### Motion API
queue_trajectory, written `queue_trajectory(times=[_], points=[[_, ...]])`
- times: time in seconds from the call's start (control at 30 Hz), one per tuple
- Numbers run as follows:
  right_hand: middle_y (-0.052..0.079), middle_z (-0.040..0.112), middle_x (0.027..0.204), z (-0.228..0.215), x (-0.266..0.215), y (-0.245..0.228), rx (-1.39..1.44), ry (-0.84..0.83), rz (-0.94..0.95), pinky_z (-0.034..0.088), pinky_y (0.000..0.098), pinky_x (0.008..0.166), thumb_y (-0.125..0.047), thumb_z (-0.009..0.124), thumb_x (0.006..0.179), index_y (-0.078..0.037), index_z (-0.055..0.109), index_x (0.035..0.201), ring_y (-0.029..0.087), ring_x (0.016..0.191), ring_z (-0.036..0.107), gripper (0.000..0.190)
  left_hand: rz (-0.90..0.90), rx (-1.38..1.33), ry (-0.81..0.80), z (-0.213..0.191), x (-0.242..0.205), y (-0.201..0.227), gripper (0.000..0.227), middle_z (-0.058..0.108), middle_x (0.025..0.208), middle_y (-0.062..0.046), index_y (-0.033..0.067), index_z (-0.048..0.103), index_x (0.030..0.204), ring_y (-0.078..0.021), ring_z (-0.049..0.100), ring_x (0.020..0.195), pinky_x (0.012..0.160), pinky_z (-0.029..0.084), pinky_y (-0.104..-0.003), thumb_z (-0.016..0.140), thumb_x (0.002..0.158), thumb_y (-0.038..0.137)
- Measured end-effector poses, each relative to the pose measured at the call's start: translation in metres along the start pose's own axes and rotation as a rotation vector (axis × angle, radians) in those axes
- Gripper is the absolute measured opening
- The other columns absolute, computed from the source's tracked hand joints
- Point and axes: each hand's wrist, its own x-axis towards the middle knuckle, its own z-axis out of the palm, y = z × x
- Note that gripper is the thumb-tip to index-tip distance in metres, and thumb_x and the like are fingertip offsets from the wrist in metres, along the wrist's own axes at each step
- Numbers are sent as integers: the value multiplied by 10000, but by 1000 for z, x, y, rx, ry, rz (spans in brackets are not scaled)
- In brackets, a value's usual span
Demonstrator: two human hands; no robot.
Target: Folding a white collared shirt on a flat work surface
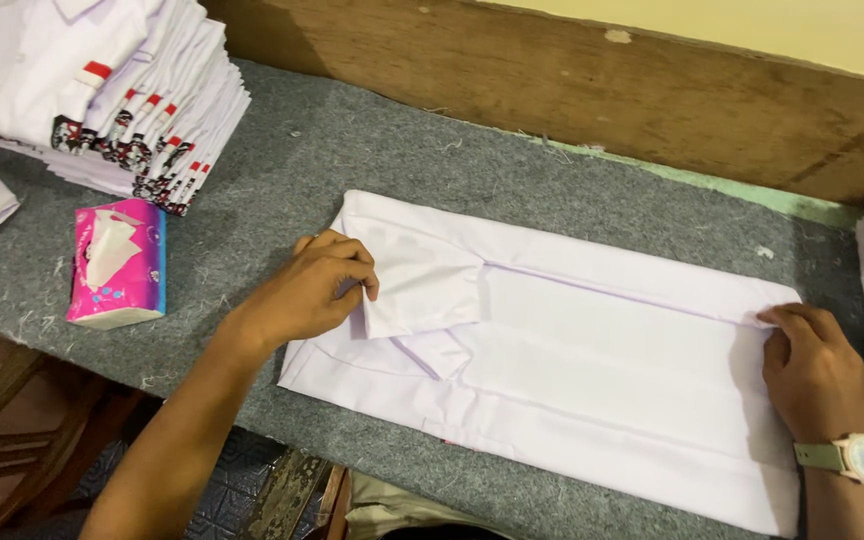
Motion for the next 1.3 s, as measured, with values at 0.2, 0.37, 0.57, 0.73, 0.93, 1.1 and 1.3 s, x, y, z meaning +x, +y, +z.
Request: queue_trajectory(times=[0.2, 0.37, 0.57, 0.73, 0.93, 1.1, 1.3], points=[[-65, 719, 1355, -9, 12, 8, -224, -190, 129, 586, 554, 882, -163, 599, 908, -287, 765, 1220, 300, 1271, 693, 375, 5, -249, 117, -21, 8, -21, 268, 761, 1125, 9, 192, 828, 999, -188, 645, 1156, 1092, 398, -337, 733, 800, 40], [307, 725, 1202, 52, 22, 91, 294, -26, 291, 487, 448, 1050, -12, 479, 1031, 138, 759, 1200, 408, 1162, 656, 360, -571, -311, 51, -36, 59, -79, 685, 695, 1351, -100, 113, 718, 1290, -214, 631, 1261, 1023, 466, -352, 450, 944, 639], [333, 695, 1120, 83, 16, 132, 498, -210, 731, 427, 528, 818, -521, 292, 1387, 85, 737, 1267, 454, 975, 633, 761, -672, -472, 44, -11, 87, -83, 335, 565, 705, 28, 156, 594, 789, -124, 518, 661, 602, 397, -311, 731, 917, 434], [206, 725, 1039, 28, 34, 60, 206, -270, 657, 477, 486, 793, -377, 732, 1083, 47, 710, 1224, 380, 948, 675, 448, -543, -816, 123, 5, 76, -99, 266, 682, 930, -44, 137, 549, 1107, -112, 561, 766, 612, 387, -274, 738, 927, 189], [213, 612, 1064, 11, 34, 44, 302, -207, 667, 435, 485, 826, -247, 788, 1040, 46, 522, 1307, 370, 956, 605, 477, -363, -1063, 145, 16, 74, -112, 419, 738, 1006, -112, 136, 436, 1213, -143, 664, 824, 688, 518, -265, 709, 920, 14], [118, 476, 941, 17, 33, 42, 478, -150, 653, 362, 382, 722, -103, 728, 1072, 8, 419, 1370, 232, 808, 458, 443, -363, -1017, 118, 9, 75, -104, 442, 728, 1026, -106, 151, 469, 1246, -146, 673, 848, 687, 524, -265, 694, 912, -31], [254, 643, 1169, -8, 48, 8, 355, -155, 580, 440, 493, 875, -79, 717, 1034, 38, 508, 1431, 396, 1002, 606, 463, -376, -538, 275, -14, 59, -45, 447, 627, 1291, -47, 160, 546, 1306, -175, 611, 1218, 997, 507, -325, 720, 902, 80]])
